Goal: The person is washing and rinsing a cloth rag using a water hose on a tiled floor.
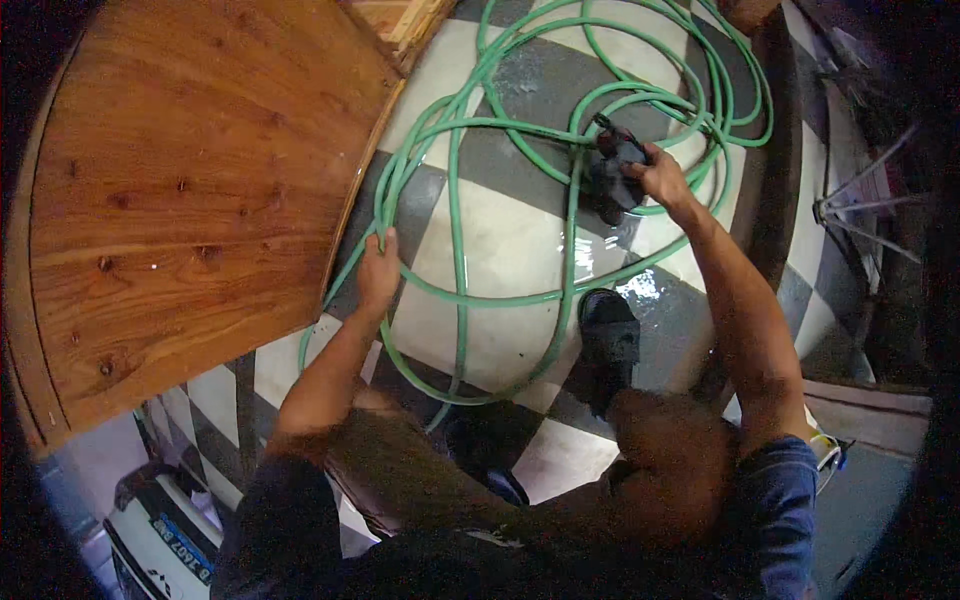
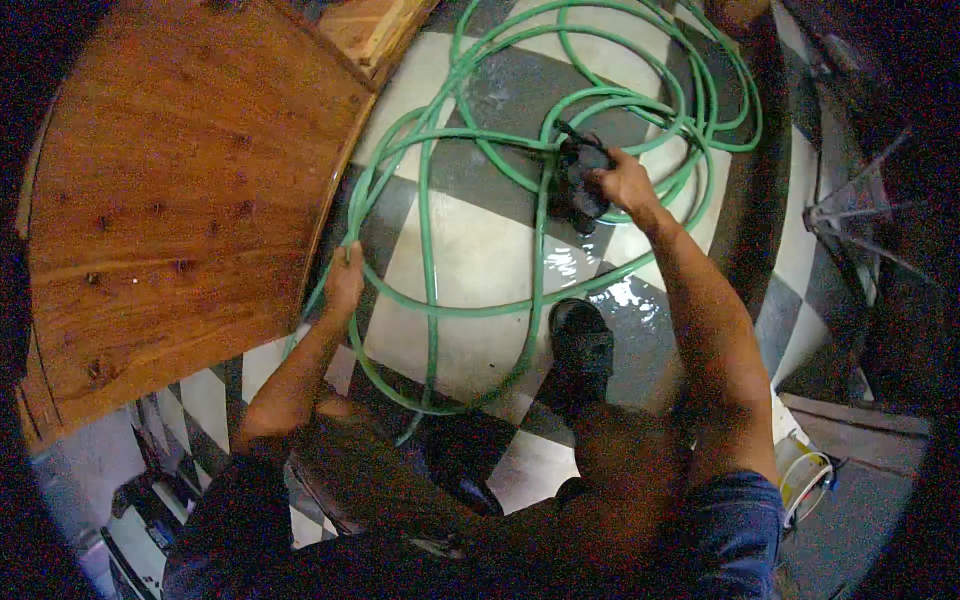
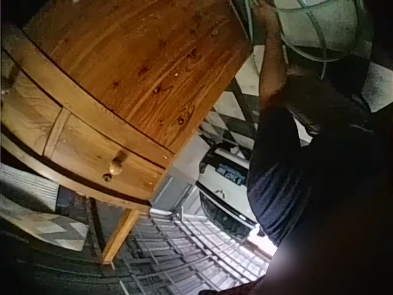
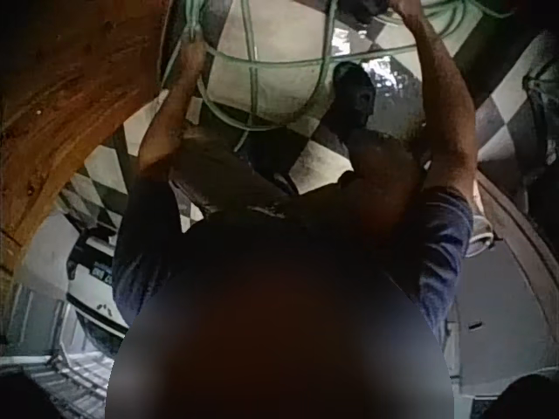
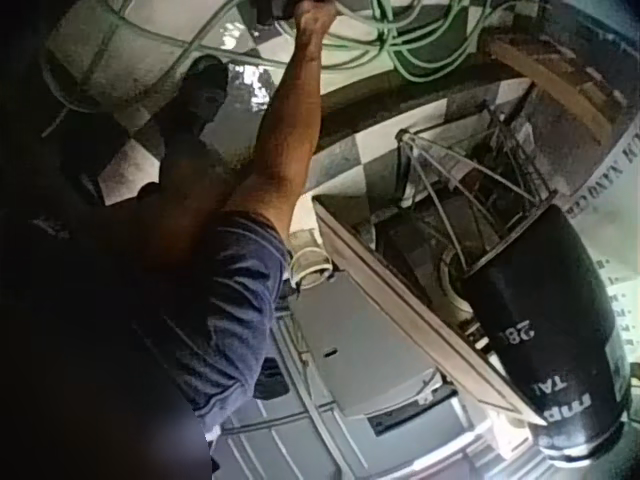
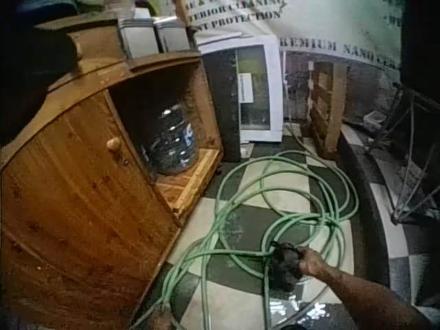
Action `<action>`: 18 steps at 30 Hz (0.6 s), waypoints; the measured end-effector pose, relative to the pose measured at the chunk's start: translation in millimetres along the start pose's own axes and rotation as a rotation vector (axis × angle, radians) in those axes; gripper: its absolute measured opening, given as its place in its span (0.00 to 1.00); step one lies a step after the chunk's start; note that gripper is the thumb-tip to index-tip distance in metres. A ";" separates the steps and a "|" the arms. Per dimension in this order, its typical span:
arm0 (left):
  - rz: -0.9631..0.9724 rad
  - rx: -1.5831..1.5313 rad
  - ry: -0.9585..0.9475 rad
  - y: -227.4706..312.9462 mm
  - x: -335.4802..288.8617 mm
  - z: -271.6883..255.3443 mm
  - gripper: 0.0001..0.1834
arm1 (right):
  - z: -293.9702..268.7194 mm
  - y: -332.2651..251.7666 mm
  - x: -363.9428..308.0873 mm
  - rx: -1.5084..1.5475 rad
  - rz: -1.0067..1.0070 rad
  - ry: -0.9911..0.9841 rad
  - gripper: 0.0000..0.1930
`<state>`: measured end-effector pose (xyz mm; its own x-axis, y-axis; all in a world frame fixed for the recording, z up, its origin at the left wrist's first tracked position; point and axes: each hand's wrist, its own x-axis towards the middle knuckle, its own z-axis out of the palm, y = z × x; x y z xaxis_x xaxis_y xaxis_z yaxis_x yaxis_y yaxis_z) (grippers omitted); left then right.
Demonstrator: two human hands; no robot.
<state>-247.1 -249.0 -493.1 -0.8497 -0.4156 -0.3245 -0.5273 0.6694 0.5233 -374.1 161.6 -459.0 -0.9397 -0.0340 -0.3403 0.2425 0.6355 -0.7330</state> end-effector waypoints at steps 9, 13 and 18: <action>0.268 -0.324 -0.232 92.7 -65.9 -15.2 0.15 | -1.7 13.3 40.3 0.212 0.124 0.186 0.22; 0.367 -0.218 -0.288 125.0 -88.0 -21.6 0.15 | 4.7 42.7 66.3 -0.069 0.110 0.294 0.24; 0.498 -0.172 -0.274 133.9 -115.9 -15.8 0.15 | 20.6 44.1 49.3 -0.123 0.149 0.288 0.27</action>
<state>-219.3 -120.9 -373.0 -0.9760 0.1124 -0.1863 -0.0765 0.6242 0.7775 -404.8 172.1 -520.2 -0.9300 0.2740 -0.2450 0.3675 0.7061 -0.6053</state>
